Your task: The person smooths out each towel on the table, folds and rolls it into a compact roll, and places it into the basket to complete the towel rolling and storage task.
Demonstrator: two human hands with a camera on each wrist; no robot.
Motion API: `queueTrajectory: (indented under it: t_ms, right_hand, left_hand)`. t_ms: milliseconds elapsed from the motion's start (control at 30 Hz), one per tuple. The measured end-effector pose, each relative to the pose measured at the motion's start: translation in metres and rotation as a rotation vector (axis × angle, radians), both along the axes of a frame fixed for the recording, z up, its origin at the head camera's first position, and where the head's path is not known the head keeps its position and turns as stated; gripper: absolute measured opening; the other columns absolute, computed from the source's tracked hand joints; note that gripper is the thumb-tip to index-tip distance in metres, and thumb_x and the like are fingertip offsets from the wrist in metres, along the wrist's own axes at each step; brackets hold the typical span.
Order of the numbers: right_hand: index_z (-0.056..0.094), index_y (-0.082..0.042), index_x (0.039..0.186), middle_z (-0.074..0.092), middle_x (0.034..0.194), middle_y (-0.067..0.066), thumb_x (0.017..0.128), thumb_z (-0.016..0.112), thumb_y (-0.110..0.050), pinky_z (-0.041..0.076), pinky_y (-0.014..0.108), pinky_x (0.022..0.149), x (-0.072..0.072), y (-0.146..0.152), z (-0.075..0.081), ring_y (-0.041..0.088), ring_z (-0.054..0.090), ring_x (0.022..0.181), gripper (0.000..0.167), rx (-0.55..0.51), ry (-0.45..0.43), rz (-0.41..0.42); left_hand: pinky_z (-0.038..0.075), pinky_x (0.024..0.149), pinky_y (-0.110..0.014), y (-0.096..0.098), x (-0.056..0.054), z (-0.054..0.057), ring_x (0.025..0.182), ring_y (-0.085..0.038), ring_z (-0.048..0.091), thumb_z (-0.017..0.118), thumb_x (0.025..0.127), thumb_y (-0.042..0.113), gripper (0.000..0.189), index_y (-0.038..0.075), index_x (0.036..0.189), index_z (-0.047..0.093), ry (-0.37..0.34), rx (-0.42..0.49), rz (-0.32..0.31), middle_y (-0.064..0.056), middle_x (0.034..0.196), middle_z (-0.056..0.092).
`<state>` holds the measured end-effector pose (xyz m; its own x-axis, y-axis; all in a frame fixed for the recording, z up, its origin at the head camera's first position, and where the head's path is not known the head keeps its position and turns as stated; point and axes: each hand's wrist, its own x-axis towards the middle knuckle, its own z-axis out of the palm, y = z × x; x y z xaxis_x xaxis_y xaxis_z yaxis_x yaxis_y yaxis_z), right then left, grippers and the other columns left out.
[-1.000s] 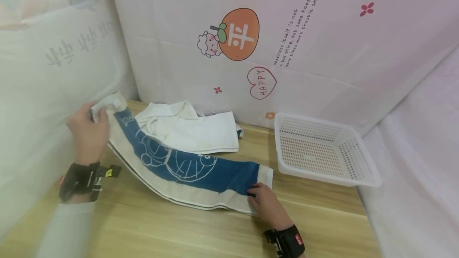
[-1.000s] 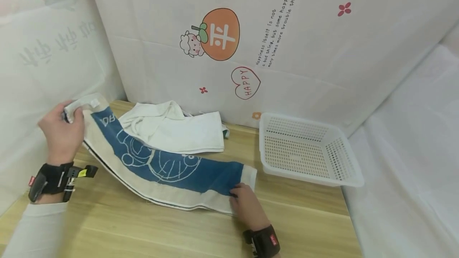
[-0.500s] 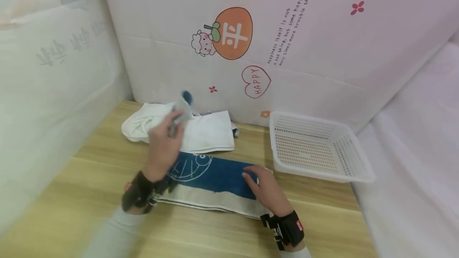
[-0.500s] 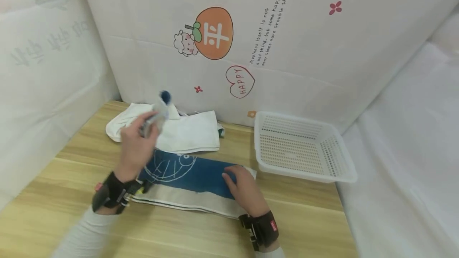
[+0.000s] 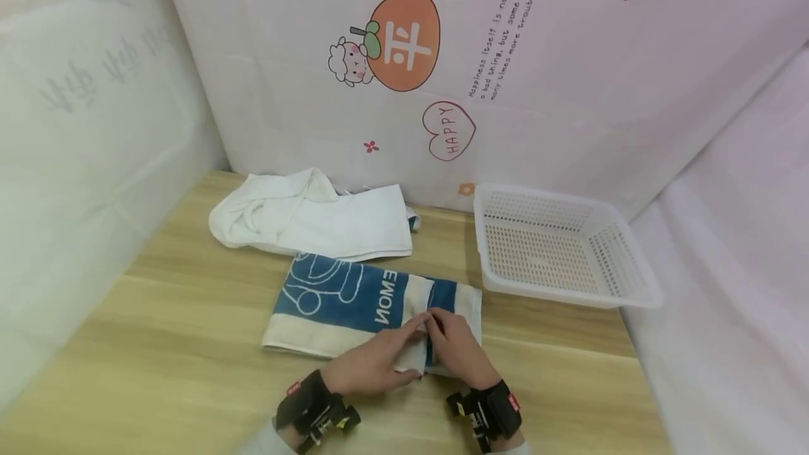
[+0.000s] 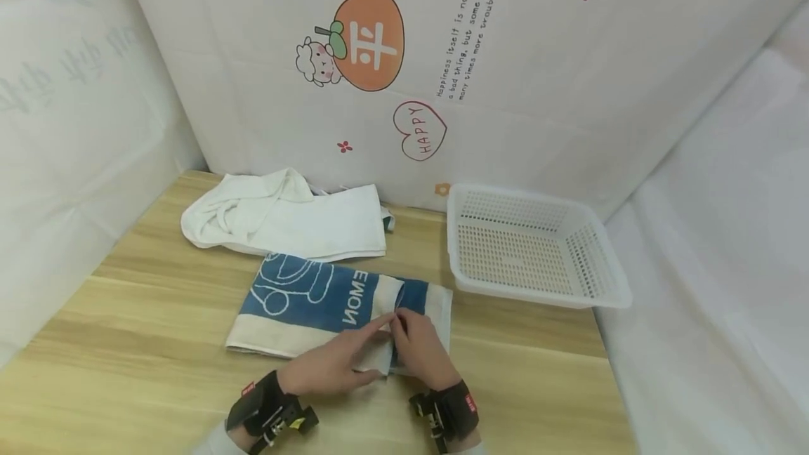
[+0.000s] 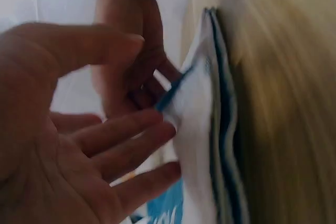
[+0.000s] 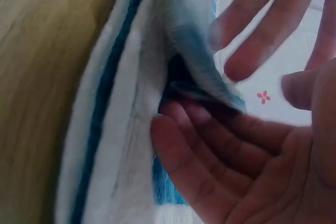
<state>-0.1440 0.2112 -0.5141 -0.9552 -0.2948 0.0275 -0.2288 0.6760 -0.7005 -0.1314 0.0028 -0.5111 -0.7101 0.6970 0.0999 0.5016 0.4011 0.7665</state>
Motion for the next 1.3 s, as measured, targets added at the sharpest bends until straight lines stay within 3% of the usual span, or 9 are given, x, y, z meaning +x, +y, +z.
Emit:
queueTrajectory:
  t_ms: [100,267,400,533,633,733,867,1100,1300]
  right_hand:
    - [0.056,-0.012,0.089,0.044,0.066,-0.001,0.107,0.051,-0.038,0.036,0.024,0.054,-0.004,-0.002,-0.004,0.011,0.043,0.056,0.031,0.008,-0.018,-0.029]
    - [0.054,-0.007,0.099,0.040,0.073,-0.001,0.101,0.064,-0.024,0.034,0.024,0.055,-0.008,-0.009,-0.009,0.010,0.040,0.061,0.020,0.035,0.019,-0.073]
    - [0.056,-0.006,0.103,0.046,0.077,0.003,0.099,0.065,-0.014,0.037,0.025,0.056,-0.006,-0.011,0.010,0.012,0.044,0.064,0.013,-0.023,0.101,-0.129]
    - [0.063,-0.002,0.116,0.067,0.098,0.011,0.095,0.067,-0.010,0.051,0.027,0.067,0.001,0.002,0.036,0.017,0.063,0.084,0.023,-0.146,0.157,-0.229]
    - [0.063,0.002,0.122,0.069,0.109,0.017,0.095,0.066,-0.009,0.054,0.031,0.075,0.007,0.018,0.043,0.025,0.065,0.094,0.029,-0.178,0.131,-0.302]
    - [0.060,0.007,0.126,0.067,0.115,0.024,0.096,0.064,-0.009,0.056,0.039,0.080,0.011,0.032,0.036,0.031,0.064,0.098,0.035,-0.088,0.048,-0.342]
    - [0.054,0.009,0.134,0.064,0.122,0.027,0.097,0.061,-0.012,0.055,0.043,0.084,0.012,0.042,0.027,0.030,0.062,0.100,0.043,0.001,-0.056,-0.318]
    - [0.054,0.006,0.133,0.065,0.120,0.023,0.095,0.061,-0.011,0.053,0.041,0.082,0.012,0.048,0.032,0.026,0.060,0.096,0.043,-0.068,-0.013,-0.328]
    - [0.053,0.008,0.129,0.064,0.114,0.022,0.096,0.059,-0.012,0.052,0.037,0.075,0.006,0.056,-0.002,0.024,0.058,0.091,0.038,0.029,-0.101,-0.346]
  left_hand:
    - [0.045,0.112,-0.045,-0.017,-0.009,0.007,0.135,-0.024,0.053,0.067,0.098,0.027,0.071,0.011,0.158,0.033,-0.006,0.012,0.036,-0.008,0.146,0.057]
    - [0.043,0.112,-0.053,-0.057,-0.026,0.018,0.135,-0.033,0.052,0.068,0.096,0.016,0.047,0.005,0.140,0.056,0.113,0.017,0.280,-0.014,0.144,0.057]
    - [0.043,0.110,-0.056,-0.085,-0.033,0.020,0.133,-0.039,0.053,0.073,0.091,0.009,0.042,0.002,0.131,0.063,0.199,-0.032,0.398,-0.020,0.139,0.058]
    - [0.043,0.110,-0.058,-0.095,-0.036,0.015,0.133,-0.044,0.050,0.077,0.088,0.009,0.042,0.001,0.128,0.064,0.238,-0.081,0.384,-0.025,0.141,0.055]
    - [0.043,0.110,-0.058,-0.093,-0.036,0.008,0.133,-0.045,0.049,0.078,0.087,0.010,0.044,0.001,0.127,0.065,0.242,-0.135,0.337,-0.027,0.142,0.053]
    - [0.042,0.111,-0.057,-0.091,-0.033,0.002,0.135,-0.045,0.048,0.078,0.086,0.010,0.044,0.001,0.127,0.065,0.207,-0.160,0.328,-0.027,0.144,0.052]
    - [0.038,0.113,-0.059,-0.092,-0.030,-0.003,0.135,-0.047,0.046,0.079,0.082,0.006,0.038,0.001,0.119,0.069,0.185,-0.169,0.351,-0.029,0.142,0.053]
    - [0.037,0.114,-0.059,-0.092,-0.027,-0.005,0.136,-0.047,0.045,0.079,0.082,0.006,0.032,0.003,0.113,0.071,0.178,-0.177,0.334,-0.028,0.143,0.053]
    - [0.030,0.117,-0.063,-0.094,-0.023,-0.004,0.141,-0.048,0.039,0.084,0.079,0.017,0.048,0.007,0.124,0.069,0.187,-0.190,0.377,-0.027,0.149,0.048]
